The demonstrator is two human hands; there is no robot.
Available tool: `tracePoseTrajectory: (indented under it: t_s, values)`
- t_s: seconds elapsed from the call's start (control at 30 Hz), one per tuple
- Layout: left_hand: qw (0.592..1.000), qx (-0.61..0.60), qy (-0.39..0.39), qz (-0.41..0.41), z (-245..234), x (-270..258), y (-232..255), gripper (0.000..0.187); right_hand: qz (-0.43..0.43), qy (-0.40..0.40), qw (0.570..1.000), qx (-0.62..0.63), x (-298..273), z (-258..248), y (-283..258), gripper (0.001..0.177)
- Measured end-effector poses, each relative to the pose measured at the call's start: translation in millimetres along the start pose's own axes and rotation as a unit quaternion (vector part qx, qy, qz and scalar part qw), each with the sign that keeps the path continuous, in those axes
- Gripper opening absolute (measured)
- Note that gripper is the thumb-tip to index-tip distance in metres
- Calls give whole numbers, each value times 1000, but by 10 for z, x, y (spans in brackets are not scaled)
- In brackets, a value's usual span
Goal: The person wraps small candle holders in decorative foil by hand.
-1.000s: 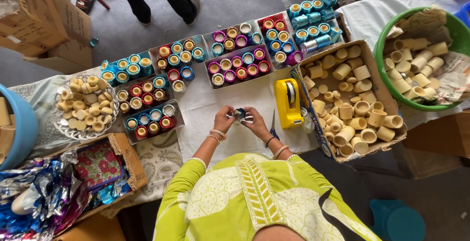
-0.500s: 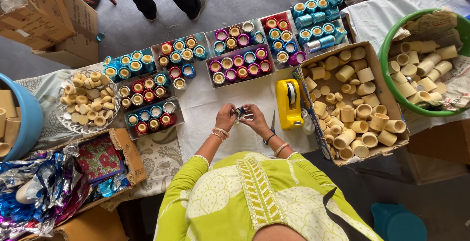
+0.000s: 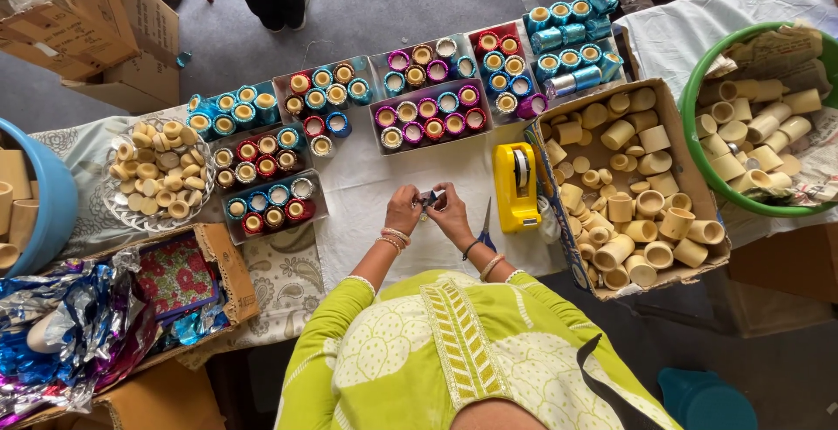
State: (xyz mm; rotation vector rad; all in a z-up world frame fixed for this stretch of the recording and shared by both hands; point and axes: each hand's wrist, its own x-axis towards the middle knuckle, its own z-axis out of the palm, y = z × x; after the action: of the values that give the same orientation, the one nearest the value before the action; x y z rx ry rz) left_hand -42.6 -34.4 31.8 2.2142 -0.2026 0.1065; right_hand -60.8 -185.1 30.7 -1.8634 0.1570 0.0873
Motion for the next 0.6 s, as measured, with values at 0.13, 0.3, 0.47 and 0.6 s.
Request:
tracePoseTrajectory:
  t_s: [0.13,0.3,0.47,0.6]
  values:
    - [1000,10,-19,-15,-16,5,41,17,-1,6,1000,13,-9,19,-30,46]
    - [1000,7,-20,-16,-9,15,39,16,0,7,1000,-3,-19,32,-111,47]
    - [999,-2,-19,-40,22,30,23,14,17,38,999,-17,-25,88,-136,46]
    - [998,3,-1,-58,124,2,-148,12,10,57,998,-9,-2,112,-126,43]
